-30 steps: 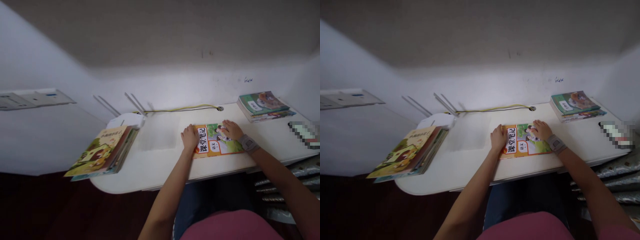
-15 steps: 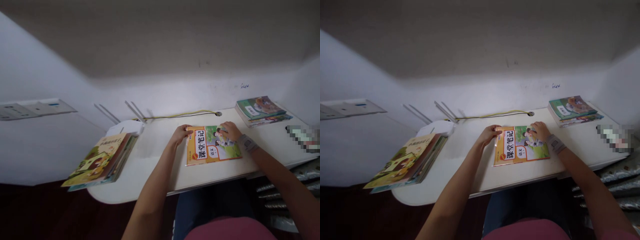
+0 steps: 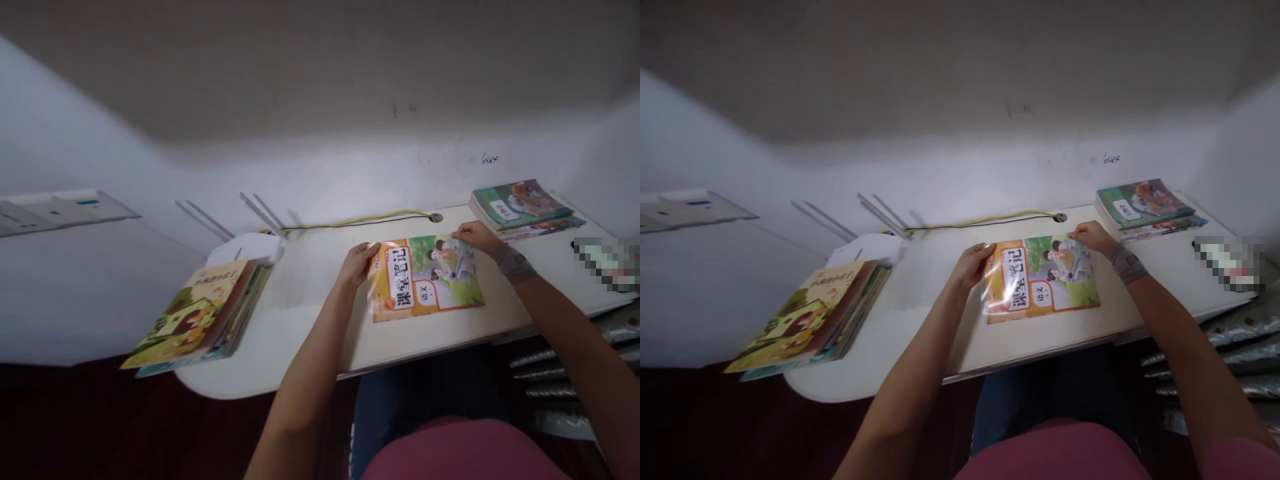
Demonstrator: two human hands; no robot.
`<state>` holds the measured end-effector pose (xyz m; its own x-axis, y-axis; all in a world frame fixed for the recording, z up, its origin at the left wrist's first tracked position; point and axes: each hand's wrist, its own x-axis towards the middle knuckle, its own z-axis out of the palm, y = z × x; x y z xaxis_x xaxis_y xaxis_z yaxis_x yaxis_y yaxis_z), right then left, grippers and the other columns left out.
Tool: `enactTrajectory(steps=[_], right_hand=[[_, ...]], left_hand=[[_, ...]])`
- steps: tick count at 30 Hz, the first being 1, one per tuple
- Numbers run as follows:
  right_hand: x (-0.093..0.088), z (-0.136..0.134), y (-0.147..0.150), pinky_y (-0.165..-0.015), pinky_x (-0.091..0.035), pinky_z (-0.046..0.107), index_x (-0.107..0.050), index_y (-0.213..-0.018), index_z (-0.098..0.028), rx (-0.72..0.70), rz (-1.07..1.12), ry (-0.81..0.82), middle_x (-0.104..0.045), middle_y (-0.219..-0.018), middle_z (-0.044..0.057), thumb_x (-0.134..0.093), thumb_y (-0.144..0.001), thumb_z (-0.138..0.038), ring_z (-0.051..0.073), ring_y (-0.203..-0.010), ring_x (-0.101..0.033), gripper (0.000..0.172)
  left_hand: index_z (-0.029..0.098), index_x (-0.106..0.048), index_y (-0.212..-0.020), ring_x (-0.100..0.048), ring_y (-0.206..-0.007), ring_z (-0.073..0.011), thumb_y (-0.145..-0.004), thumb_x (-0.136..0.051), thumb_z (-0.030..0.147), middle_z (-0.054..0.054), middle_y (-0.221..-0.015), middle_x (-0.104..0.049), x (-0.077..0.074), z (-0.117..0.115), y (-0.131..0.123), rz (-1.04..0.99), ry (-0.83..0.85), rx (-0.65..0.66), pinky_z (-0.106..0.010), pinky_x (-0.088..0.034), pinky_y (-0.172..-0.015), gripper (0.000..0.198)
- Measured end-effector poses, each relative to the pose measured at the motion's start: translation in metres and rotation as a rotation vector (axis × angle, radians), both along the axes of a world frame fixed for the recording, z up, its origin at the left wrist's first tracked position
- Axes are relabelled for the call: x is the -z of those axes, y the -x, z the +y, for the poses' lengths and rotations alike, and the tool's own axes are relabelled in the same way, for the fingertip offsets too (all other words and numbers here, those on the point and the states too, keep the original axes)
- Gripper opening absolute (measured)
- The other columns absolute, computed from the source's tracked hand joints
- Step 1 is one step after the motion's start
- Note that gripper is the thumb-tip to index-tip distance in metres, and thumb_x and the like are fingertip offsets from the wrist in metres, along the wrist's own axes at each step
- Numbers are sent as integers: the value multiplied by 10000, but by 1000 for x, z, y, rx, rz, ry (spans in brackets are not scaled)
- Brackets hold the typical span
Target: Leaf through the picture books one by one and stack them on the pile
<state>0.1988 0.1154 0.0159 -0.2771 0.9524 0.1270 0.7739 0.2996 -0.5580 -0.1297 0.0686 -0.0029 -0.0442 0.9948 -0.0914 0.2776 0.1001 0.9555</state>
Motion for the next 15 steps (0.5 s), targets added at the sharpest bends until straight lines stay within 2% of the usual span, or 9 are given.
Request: enactTrajectory(steps=[3, 6, 9, 11, 13, 15], right_hand=[[19, 5, 7, -500, -347, 228, -664, -708, -112, 155, -93, 12, -564, -530, 10, -370, -838, -570, 136, -532, -515, 560], [38, 9, 14, -535, -367, 245, -661, -643, -123, 223, -200, 8, -599, -553, 47, -464, -809, -544, 170, -586, -567, 493], [47, 8, 18, -631, -420, 296, -686, -816, -128, 291, -308, -44, -678, -776, 128, -535, -787, -499, 237, -745, -614, 401], [48, 4, 21, -728, -438, 350, -654, -1002, -129, 294, -365, -113, -666, -969, 178, -530, -806, -454, 285, -898, -600, 399], [47, -1, 27, -841, -417, 393, -602, -1124, -135, 223, -411, -189, -617, -1122, 194, -497, -838, -367, 305, -1036, -551, 383], [49, -7, 40, -947, -361, 404, -576, -1176, -147, 79, -457, -256, -572, -1226, 177, -456, -855, -269, 291, -1138, -497, 363]], left_hand=[[151, -573, -692, -644, -708, -222, -741, -542, 528, -70, -627, -636, 11, 7, -7, 197, 45, -78, -330, -494, -640, 382], [160, -574, -663, -642, -848, -311, -710, -599, 466, -111, -679, -649, 18, 11, -9, 452, 79, -160, -401, -478, -723, 310], [154, -612, -849, -578, -1035, -378, -716, -614, 443, -187, -917, -666, 16, 8, -12, 661, 58, -203, -486, -433, -839, 318], [157, -574, -1060, -477, -1192, -371, -781, -558, 390, -218, -1159, -594, 14, 4, -21, 744, -5, -211, -514, -364, -944, 364], [171, -502, -1212, -345, -1316, -320, -857, -449, 290, -202, -1340, -475, 14, 1, -38, 840, -111, -134, -507, -261, -1042, 378], [195, -469, -1276, -288, -1357, -267, -896, -362, 240, -153, -1402, -433, 19, -1, -60, 943, -215, 29, -488, -193, -1089, 397]])
